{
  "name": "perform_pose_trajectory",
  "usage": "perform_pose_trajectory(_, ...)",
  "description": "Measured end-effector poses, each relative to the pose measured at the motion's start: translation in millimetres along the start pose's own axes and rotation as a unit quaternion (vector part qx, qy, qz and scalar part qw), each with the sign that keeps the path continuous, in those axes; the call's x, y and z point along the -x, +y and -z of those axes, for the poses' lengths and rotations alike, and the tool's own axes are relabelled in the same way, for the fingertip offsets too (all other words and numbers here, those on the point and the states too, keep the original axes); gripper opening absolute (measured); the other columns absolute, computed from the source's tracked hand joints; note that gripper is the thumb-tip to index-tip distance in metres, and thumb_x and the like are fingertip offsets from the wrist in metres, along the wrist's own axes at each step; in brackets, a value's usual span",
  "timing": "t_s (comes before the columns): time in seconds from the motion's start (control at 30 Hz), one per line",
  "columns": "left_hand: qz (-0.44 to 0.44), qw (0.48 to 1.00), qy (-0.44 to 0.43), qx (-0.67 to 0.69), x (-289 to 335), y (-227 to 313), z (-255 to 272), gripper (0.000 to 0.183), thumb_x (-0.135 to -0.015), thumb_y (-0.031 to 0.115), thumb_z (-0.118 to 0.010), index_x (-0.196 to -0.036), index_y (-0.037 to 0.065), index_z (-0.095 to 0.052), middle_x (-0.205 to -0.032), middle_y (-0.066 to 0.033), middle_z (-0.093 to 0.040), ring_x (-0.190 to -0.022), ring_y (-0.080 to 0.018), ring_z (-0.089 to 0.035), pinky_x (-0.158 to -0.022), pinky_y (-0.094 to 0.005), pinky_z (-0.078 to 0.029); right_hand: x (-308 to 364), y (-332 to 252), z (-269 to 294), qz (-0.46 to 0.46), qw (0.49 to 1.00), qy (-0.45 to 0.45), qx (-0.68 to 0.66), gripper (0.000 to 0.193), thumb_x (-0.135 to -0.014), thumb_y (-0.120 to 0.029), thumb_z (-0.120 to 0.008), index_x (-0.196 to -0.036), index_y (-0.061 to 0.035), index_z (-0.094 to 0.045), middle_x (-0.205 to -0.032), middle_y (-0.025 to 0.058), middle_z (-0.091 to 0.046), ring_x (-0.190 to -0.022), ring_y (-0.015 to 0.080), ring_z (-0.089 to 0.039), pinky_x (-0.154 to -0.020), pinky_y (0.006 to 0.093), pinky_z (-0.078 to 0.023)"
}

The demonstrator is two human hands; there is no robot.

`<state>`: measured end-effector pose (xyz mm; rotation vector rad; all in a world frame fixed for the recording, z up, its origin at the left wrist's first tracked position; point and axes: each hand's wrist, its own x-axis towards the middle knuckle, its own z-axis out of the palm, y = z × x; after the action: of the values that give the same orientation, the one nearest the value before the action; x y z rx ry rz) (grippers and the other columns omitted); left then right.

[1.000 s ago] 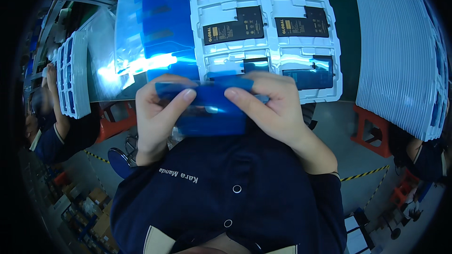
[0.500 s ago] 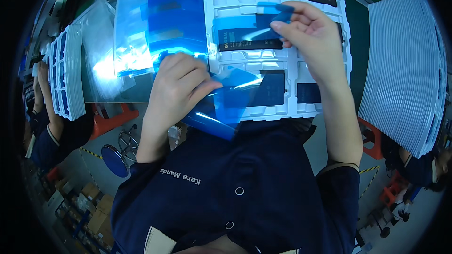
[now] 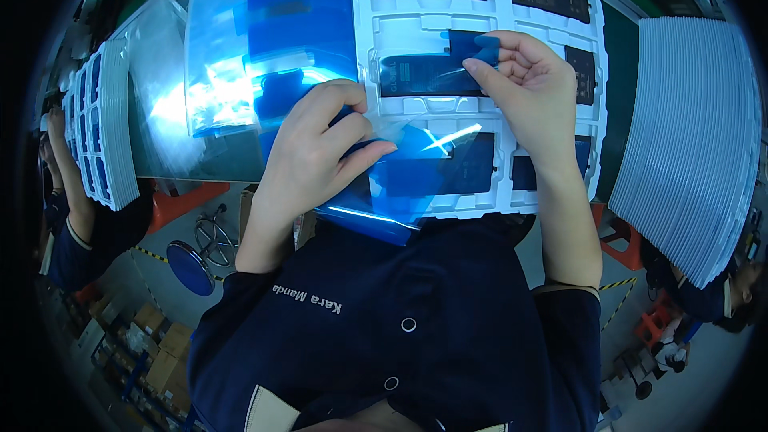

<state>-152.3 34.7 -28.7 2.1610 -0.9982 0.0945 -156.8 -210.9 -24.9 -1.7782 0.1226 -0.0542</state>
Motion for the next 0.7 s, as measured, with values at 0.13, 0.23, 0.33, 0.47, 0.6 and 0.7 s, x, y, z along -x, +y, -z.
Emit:
perform_pose_trajectory(0.13, -0.002, 1.0, 0.001, -0.011, -0.2, 0.2, -1.2, 0.028, -0.066, 0.021, -0.077, -0.072, 0.003, -0.056, -0.099, -0.0123, -0.058, -0.09, -0.0286, -0.058, -0.074, -0.0355, -0.048, 0.1, 0.4, 1.1, -0.007, 1.0, -0.003, 0.004, 0.026, -0.078, 0.002, -0.069, -0.103, 0.0049, -0.062, -0.083, 0.0069, -0.068, -0.07, 0.006, -0.063, -0.066, 0.0173, -0.052)
perform_pose_trajectory(0.23, -0.001, 1.0, -0.007, -0.024, -1.1, 1.1, -0.9, 0.028, -0.068, 0.021, -0.076, -0.073, 0.004, -0.056, -0.111, -0.0126, -0.059, -0.095, -0.0299, -0.057, -0.078, -0.0363, -0.048, 0.4, 0.8, 0.6, -0.007, 1.0, 0.003, 0.005, 0.026, -0.078, 0.002, -0.069, -0.103, 0.0046, -0.062, -0.082, 0.0065, -0.068, -0.07, 0.0057, -0.063, -0.065, 0.0171, -0.051)
perform_pose_trajectory(0.33, 0.003, 0.999, -0.033, -0.036, -1.6, 4.1, 0.0, 0.027, -0.069, 0.021, -0.075, -0.073, 0.004, -0.055, -0.121, -0.0115, -0.058, -0.1, -0.0311, -0.055, -0.083, -0.037, -0.046, 0.8, 0.8, 1.4, -0.007, 1.0, -0.001, 0.009, 0.026, -0.078, 0.002, -0.069, -0.102, 0.0043, -0.063, -0.081, 0.0059, -0.067, -0.07, 0.0051, -0.062, -0.065, 0.0167, -0.051)
perform_pose_trajectory(0.47, 0.005, 0.998, -0.041, -0.04, -2.0, 5.4, -0.5, 0.026, -0.07, 0.021, -0.074, -0.072, 0.003, -0.055, -0.121, -0.0106, -0.059, -0.102, -0.0311, -0.054, -0.084, -0.0373, -0.046, 0.7, 2.8, 1.7, -0.006, 1.0, -0.001, 0.024, 0.025, -0.078, 0.001, -0.069, -0.102, 0.0037, -0.063, -0.079, 0.0043, -0.066, -0.067, 0.0037, -0.06, -0.063, 0.0157, -0.049)
perform_pose_trajectory(0.6, 0.006, 0.998, -0.049, -0.048, -4.2, 7.5, 0.0, 0.026, -0.07, 0.019, -0.074, -0.072, 0.003, -0.055, -0.119, -0.011, -0.06, -0.101, -0.031, -0.054, -0.084, -0.0372, -0.046, 1.3, 8.9, -0.4, 0.013, 0.999, 0.016, 0.041, 0.025, -0.076, 0.001, -0.07, -0.1, 0.0024, -0.064, -0.074, 0.0016, -0.065, -0.062, 0.0027, -0.056, -0.059, 0.0156, -0.047)
perform_pose_trajectory(0.7, 0.01, 0.997, -0.054, -0.048, -6.3, 8.4, 1.0, 0.026, -0.069, 0.019, -0.074, -0.072, 0.002, -0.054, -0.119, -0.0106, -0.06, -0.102, -0.0308, -0.054, -0.084, -0.0371, -0.046, 1.2, 9.7, 0.1, 0.053, 0.989, -0.015, 0.137, 0.036, -0.075, -0.002, -0.072, -0.109, 0.0003, -0.061, -0.082, 0.0019, -0.063, -0.061, 0.0026, -0.055, -0.056, 0.0158, -0.045)
